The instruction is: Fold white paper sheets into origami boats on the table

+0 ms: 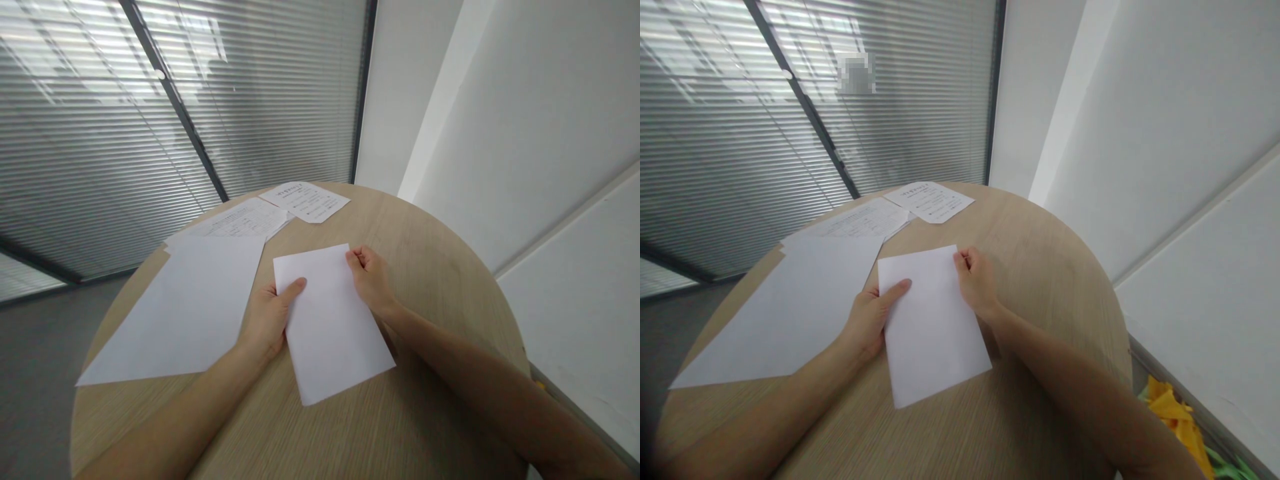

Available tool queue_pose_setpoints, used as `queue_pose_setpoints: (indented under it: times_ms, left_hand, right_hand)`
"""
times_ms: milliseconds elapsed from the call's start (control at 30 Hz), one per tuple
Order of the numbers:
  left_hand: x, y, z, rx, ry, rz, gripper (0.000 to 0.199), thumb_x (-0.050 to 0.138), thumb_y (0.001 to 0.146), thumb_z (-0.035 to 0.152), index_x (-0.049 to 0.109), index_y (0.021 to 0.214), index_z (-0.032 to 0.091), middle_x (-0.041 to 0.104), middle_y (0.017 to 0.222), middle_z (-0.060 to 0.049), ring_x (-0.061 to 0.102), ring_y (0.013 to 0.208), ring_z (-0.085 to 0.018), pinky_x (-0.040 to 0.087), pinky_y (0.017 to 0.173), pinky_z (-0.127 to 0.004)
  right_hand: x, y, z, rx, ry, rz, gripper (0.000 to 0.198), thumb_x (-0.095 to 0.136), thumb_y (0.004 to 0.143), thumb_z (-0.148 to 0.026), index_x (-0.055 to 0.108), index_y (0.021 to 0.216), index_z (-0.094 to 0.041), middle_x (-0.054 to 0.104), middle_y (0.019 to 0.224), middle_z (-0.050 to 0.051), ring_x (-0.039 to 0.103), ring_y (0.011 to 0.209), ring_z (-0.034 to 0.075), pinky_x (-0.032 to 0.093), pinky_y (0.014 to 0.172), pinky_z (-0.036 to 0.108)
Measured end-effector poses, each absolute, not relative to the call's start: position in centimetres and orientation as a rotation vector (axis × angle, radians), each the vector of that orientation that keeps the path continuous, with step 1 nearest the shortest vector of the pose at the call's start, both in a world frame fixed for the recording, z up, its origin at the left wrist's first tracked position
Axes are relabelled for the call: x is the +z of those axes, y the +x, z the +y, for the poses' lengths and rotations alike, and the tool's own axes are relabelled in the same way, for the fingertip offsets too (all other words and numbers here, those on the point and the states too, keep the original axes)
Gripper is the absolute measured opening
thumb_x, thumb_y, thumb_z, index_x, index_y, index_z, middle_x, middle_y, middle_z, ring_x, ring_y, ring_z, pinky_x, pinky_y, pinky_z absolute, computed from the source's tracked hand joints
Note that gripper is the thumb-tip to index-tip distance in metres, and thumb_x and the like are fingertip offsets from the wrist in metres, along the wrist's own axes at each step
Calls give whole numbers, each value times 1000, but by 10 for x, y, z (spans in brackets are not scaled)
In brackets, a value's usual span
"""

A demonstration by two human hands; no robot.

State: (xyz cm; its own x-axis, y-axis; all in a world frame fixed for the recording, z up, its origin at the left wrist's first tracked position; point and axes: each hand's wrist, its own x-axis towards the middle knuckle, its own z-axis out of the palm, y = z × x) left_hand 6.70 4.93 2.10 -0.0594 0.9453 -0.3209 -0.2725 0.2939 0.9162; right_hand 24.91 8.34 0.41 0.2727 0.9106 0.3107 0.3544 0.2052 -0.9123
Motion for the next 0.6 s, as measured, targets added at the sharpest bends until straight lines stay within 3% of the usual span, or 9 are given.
queue_pose_setpoints:
  times_ms: [133,300,600]
  left_hand:
    - [19,65,55,1227,754,1234,33,78,68,38,69,89,14,71,70,-6,64,53,-18,55,51,-30]
    - [14,60,62,1383,816,1355,40,78,65,51,64,75,14,62,63,-1,53,49,-12,42,45,-23]
    - [9,59,64,1409,872,1378,40,74,64,54,59,69,17,55,60,2,47,49,-11,36,46,-23]
  right_hand:
    - [2,250,84,565,-1355,-1301,25,50,87,-41,56,75,-20,56,62,-3,50,57,14,33,56,27]
    - [3,249,82,563,-1353,-1325,24,50,87,-40,56,75,-20,58,63,-2,52,58,15,35,57,27]
    - [6,247,80,539,-1361,-1348,24,49,88,-40,55,75,-21,57,61,-3,51,57,15,35,57,27]
